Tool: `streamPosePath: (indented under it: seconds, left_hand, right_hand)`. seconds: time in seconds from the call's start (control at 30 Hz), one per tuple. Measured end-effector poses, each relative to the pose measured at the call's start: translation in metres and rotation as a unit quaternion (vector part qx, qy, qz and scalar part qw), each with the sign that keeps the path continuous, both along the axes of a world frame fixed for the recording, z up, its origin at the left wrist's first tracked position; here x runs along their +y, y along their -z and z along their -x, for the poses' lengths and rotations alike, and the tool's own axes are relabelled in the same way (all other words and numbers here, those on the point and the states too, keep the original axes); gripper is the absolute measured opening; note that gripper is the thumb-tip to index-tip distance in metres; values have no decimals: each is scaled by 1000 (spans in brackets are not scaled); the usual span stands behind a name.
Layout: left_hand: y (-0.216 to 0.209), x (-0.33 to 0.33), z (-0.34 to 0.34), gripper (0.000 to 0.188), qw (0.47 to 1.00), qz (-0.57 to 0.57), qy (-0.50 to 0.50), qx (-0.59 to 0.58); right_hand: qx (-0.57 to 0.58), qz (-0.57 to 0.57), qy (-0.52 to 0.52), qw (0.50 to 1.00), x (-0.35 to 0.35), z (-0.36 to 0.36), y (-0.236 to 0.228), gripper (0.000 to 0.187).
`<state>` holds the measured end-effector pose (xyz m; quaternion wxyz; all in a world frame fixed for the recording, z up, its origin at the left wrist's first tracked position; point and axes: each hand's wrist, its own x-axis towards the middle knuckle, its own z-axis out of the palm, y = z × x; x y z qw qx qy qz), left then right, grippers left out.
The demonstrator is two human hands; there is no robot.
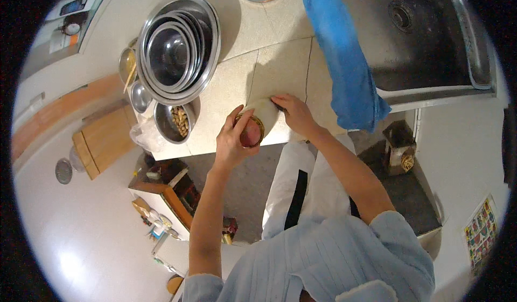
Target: The person scrubs the exterior of a white jar with a metal scouring pad, rinses it under running water, and dries it with a paper towel. The jar is then placed on the countertop.
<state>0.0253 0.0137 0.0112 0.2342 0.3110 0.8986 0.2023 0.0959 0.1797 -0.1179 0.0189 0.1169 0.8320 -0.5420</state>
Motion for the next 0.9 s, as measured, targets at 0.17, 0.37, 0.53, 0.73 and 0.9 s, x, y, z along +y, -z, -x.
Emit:
streamPosePath:
  seconds: [0.17, 0.37, 0.53, 0.73, 0.9]
  left_hand:
    - [0, 0, -1, 86, 1000, 13, -20, 2]
    - [1, -6, -2, 86, 1000, -9, -2, 8]
    - [6, -6, -1, 87, 1000, -8, -9, 0]
    - [7, -9, 1, 87, 1000, 7, 8, 4]
    - [6, -7, 2, 87, 1000, 3, -3, -8]
  right_hand:
    - [92, 73, -36, 992, -4, -8, -45, 41]
    - [9, 27, -2, 1000, -6, -6, 3, 43]
    - [101, 70, -67, 990, -7, 2, -45, 45]
    - [10, 46, -73, 996, -1, 17, -9, 38]
    - [47, 55, -97, 993, -2, 12, -35, 37]
